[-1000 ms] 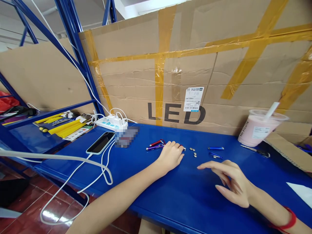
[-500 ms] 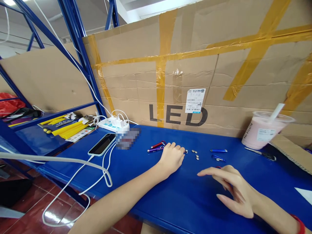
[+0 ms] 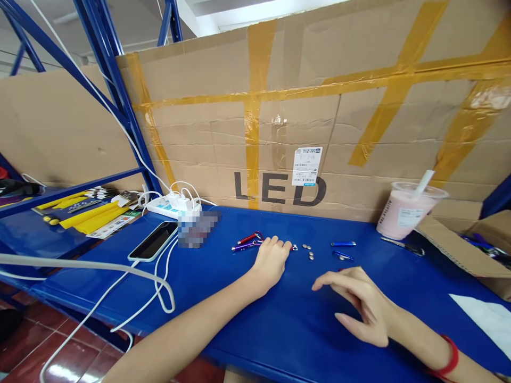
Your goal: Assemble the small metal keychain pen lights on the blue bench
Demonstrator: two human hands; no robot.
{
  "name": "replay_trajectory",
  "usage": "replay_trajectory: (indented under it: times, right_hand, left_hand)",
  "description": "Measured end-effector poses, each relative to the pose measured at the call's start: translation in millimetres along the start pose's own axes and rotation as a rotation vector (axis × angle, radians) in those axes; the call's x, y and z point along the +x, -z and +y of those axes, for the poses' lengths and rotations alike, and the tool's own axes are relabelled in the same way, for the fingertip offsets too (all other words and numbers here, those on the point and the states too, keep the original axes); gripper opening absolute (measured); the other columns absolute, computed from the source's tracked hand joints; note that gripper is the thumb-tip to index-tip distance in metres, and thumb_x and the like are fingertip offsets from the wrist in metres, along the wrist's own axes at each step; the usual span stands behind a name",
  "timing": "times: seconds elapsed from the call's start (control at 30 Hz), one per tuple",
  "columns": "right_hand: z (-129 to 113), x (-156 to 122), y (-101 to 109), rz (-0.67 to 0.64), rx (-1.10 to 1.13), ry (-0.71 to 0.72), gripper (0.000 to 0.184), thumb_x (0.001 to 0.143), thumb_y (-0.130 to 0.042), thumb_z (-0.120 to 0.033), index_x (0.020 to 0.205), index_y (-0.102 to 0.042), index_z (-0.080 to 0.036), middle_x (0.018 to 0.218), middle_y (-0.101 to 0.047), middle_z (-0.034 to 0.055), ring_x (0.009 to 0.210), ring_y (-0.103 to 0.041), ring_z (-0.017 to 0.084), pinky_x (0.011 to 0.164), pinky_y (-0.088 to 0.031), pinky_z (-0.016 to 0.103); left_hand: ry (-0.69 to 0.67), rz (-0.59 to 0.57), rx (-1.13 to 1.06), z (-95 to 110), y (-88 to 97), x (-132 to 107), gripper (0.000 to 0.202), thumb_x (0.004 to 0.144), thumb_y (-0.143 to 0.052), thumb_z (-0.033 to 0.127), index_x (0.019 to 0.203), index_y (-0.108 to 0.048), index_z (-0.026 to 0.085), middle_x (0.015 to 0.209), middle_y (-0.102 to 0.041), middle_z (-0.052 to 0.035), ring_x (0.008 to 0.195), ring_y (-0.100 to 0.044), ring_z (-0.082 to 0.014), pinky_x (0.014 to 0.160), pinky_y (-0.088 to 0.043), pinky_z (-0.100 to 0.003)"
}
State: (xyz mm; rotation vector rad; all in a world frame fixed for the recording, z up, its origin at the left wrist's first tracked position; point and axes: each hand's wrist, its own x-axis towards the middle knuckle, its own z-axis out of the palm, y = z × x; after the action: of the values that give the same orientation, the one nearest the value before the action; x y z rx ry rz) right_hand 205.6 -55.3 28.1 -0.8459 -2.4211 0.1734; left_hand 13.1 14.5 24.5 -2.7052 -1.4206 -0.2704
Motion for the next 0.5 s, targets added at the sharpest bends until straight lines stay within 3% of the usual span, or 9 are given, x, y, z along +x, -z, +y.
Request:
replay_trajectory:
  times: [0.17, 0.37, 0.5]
  right_hand:
    - [8, 3, 1, -0.079, 0.101, -0.11, 0.032, 0.079, -0.044, -0.034, 0.101, -0.055, -0.013, 0.045, -0.023, -0.0069, 0.041, -0.021, 0.008, 0.049, -0.02, 0.025]
    - [31, 1, 2, -0.004, 0.122, -0.261, 0.038, 0.086, -0.042, -0.041, 0.105, -0.054, -0.01, 0.049, -0.019, -0.0063, 0.046, -0.017, 0.008, 0.051, -0.015, 0.025]
    - [48, 1, 1, -0.022, 0.096, -0.303, 0.045, 0.088, -0.038, -0.044, 0.111, -0.052, -0.009, 0.05, -0.02, -0.006, 0.046, -0.02, 0.008, 0.051, -0.017, 0.024]
  left_hand:
    - [0.076, 0.007, -0.033, 10, -0.7, 0, 0.04, 0.074, -0.047, -0.002, 0.113, -0.05, 0.011, 0.107, -0.057, -0.0119, 0.103, -0.051, -0.0237, 0.088, -0.042, -0.035]
    - [0.081, 0.132, -0.041, 17, -11.4, 0, 0.074, 0.069, -0.044, -0.005, 0.139, -0.025, 0.011, 0.121, -0.048, -0.0113, 0.114, -0.045, -0.0243, 0.097, -0.04, -0.036]
    - [0.031, 0.22, -0.106, 14, -14.2, -1, 0.064, 0.076, -0.041, -0.001, 0.137, -0.028, 0.013, 0.12, -0.047, -0.0096, 0.112, -0.046, -0.0217, 0.095, -0.042, -0.035]
